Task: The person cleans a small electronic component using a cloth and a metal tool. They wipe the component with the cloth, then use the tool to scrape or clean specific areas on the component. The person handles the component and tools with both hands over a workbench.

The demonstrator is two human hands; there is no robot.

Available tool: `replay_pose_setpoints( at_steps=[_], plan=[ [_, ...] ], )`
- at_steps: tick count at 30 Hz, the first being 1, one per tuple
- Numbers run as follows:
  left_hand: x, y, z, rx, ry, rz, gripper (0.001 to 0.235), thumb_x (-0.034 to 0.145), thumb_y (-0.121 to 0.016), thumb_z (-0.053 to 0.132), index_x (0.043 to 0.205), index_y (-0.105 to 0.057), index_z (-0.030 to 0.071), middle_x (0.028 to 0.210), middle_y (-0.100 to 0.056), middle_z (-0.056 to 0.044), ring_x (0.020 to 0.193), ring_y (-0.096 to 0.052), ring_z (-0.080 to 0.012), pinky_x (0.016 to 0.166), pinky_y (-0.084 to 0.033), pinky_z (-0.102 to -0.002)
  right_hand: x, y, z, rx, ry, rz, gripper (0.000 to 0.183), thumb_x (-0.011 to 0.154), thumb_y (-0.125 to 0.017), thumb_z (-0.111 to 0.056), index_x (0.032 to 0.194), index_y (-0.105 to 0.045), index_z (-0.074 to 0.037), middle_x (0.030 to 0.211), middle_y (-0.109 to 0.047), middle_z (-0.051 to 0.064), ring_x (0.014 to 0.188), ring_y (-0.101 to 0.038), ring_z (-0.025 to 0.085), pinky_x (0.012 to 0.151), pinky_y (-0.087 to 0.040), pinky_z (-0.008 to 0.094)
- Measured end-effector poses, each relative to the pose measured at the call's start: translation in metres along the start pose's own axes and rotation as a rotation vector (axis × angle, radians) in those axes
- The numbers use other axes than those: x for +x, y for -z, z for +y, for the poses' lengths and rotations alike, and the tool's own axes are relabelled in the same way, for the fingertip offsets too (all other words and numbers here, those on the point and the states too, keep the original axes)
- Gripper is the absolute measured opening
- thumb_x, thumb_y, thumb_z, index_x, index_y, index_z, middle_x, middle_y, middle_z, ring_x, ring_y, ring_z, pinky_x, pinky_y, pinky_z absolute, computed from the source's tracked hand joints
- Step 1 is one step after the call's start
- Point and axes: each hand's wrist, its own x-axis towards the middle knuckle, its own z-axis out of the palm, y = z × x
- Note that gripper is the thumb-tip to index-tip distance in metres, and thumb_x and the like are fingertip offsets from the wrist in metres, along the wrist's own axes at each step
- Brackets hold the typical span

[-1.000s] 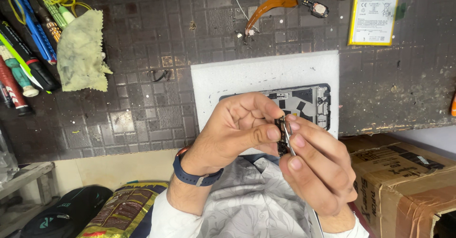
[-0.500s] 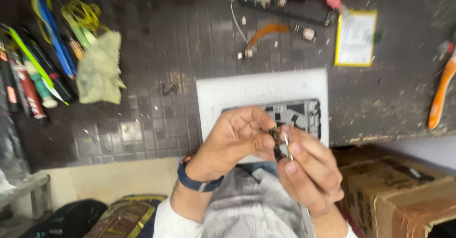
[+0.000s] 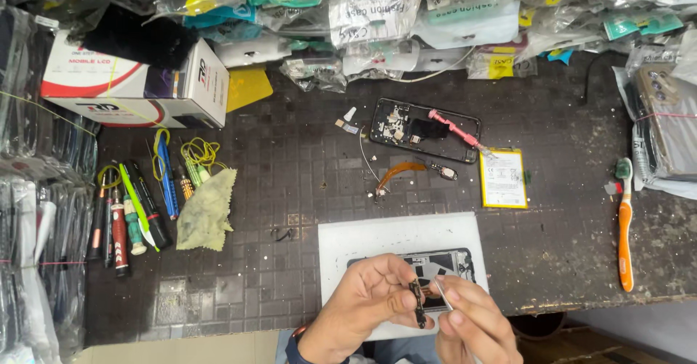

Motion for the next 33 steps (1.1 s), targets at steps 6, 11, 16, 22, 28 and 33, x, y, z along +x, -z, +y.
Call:
replay_pose_setpoints(
  at_steps=[6, 11, 16, 22, 28, 33],
  plan=[
    [0.001, -0.001, 0.001, 0.014, 0.009, 0.002, 0.019, 0.099, -0.072, 0.008, 0.113, -0.059, 0.002, 0.107, -0.073, -0.009, 0.095, -0.074, -0.0195, 0.09, -0.063, -0.039, 0.005, -0.008, 0.009, 0.028, -0.01, 0.07, 0.018, 0.097, -0.067, -0.006, 0.111, -0.056, -0.001, 0.11, -0.068, 0.016, 0.102, -0.076, 0.035, 0.091, -0.068, 0.044],
    [0.004, 0.001, -0.001, 0.025, 0.018, 0.029, 0.02, 0.098, -0.073, 0.008, 0.113, -0.061, 0.001, 0.101, -0.071, -0.006, 0.091, -0.073, -0.0156, 0.087, -0.064, -0.038, 0.006, -0.012, 0.005, 0.023, -0.142, 0.112, 0.015, 0.097, -0.067, -0.004, 0.109, -0.058, -0.002, 0.107, -0.069, 0.016, 0.103, -0.075, 0.034, 0.093, -0.067, 0.044],
    [0.003, 0.003, -0.003, 0.033, 0.019, 0.037, 0.021, 0.098, -0.073, 0.008, 0.114, -0.061, 0.001, 0.098, -0.069, -0.004, 0.088, -0.073, -0.0154, 0.085, -0.064, -0.036, 0.015, -0.009, 0.004, -0.027, -0.238, 0.055, 0.017, 0.095, -0.069, -0.002, 0.11, -0.059, -0.002, 0.104, -0.07, 0.016, 0.102, -0.076, 0.03, 0.091, -0.065, 0.04],
    [0.004, 0.0, -0.001, 0.028, 0.032, 0.058, 0.022, 0.097, -0.073, 0.008, 0.113, -0.06, 0.001, 0.1, -0.07, -0.006, 0.09, -0.073, -0.0162, 0.084, -0.064, -0.037, 0.018, -0.011, 0.007, -0.003, -0.305, 0.06, 0.018, 0.092, -0.07, 0.003, 0.108, -0.061, -0.002, 0.104, -0.071, 0.018, 0.101, -0.076, 0.03, 0.089, -0.063, 0.037],
    [0.003, -0.001, 0.001, 0.023, 0.013, 0.032, 0.021, 0.1, -0.072, 0.01, 0.114, -0.059, 0.001, 0.099, -0.069, -0.006, 0.09, -0.073, -0.0188, 0.086, -0.063, -0.037, 0.015, -0.011, 0.005, 0.044, -0.375, 0.084, 0.014, 0.098, -0.065, 0.0, 0.111, -0.06, 0.0, 0.108, -0.071, 0.019, 0.102, -0.076, 0.027, 0.091, -0.064, 0.035],
    [0.005, -0.002, 0.0, -0.012, 0.002, 0.023, 0.022, 0.1, -0.07, 0.01, 0.115, -0.057, 0.002, 0.1, -0.069, -0.005, 0.092, -0.071, -0.0176, 0.089, -0.063, -0.038, 0.008, -0.014, 0.007, 0.121, -0.456, 0.134, 0.014, 0.099, -0.064, -0.002, 0.112, -0.06, 0.002, 0.108, -0.071, 0.02, 0.1, -0.074, 0.026, 0.092, -0.062, 0.035]
  ],
)
